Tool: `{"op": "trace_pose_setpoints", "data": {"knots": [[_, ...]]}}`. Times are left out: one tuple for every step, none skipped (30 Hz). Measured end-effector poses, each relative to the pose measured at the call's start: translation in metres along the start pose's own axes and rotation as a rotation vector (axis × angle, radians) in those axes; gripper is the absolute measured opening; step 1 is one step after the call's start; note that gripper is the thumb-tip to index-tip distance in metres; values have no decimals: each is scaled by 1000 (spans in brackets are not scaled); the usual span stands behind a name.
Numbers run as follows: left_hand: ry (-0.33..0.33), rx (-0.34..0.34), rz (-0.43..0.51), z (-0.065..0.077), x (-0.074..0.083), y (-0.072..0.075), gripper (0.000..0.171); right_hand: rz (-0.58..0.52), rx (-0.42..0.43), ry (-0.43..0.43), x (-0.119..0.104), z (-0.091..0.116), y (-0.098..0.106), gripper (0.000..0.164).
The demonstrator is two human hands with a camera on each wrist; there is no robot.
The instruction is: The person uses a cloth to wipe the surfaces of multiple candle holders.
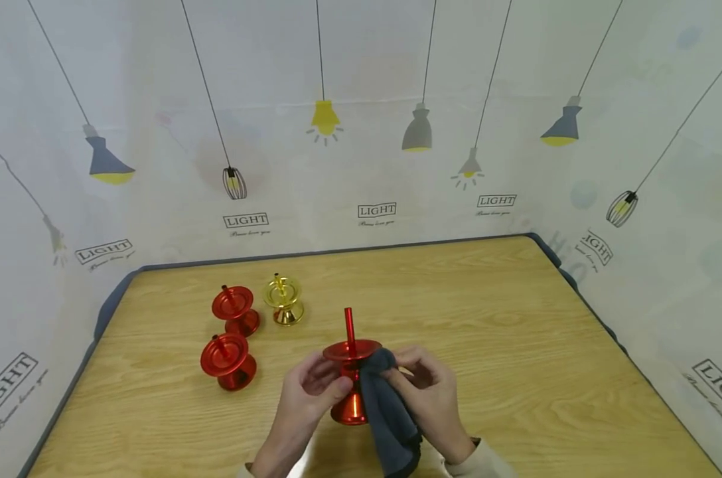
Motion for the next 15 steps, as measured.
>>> {"op": "trace_pose_setpoints", "data": {"knots": [[-9, -15, 7, 0, 1, 0, 44, -9, 3, -22, 1, -1, 1, 12], [-20, -26, 9, 1, 1, -1, 43, -12, 7, -35, 2, -1, 1, 12], [-45, -39, 5, 1, 3, -1, 40, -11, 12, -44, 3, -1, 2, 12], [-77, -49, -11, 1, 5, -2, 36, -10, 16, -49, 3, -1, 2, 11], [-108, -52, -33, 1, 6, -4, 33, -10, 22, -48, 3, -1, 2, 11], [-138, -54, -53, 1, 8, -5, 29, -7, 27, -38, 3, -1, 3, 11], [-162, -48, -76, 0, 9, -7, 26, 4, 32, -16, 2, 0, 3, 12], [-176, -35, -102, -1, 10, -8, 25, 16, 32, 18, 0, 0, 2, 13], [-183, -20, -123, -2, 11, -9, 25, 29, 32, 51, -2, 1, 2, 15], [-173, -3, -139, -2, 10, -9, 27, 40, 30, 85, -4, 1, 2, 17], [-153, 14, -145, -3, 9, -9, 29, 48, 27, 117, -6, 1, 2, 19], [-126, 29, -144, -3, 8, -9, 32, 55, 20, 144, -7, 2, 1, 20], [-93, 42, -136, -3, 7, -8, 35, 54, 12, 165, -8, 2, 1, 21], [-60, 48, -122, -3, 6, -7, 37, 47, 3, 169, -9, 2, 1, 22], [-33, 43, -98, -3, 5, -6, 38, 34, -3, 159, -8, 2, 1, 21]]}}
Point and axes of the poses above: each hand's wrist, its own z-axis away from the middle knuckle, its own y-axis out of the back of the hand, x = y × z, the point moved 6 cm from there along -z, towards the middle knuckle, and after that the axes turned 4 degrees about -y, right-handed, at the moved point
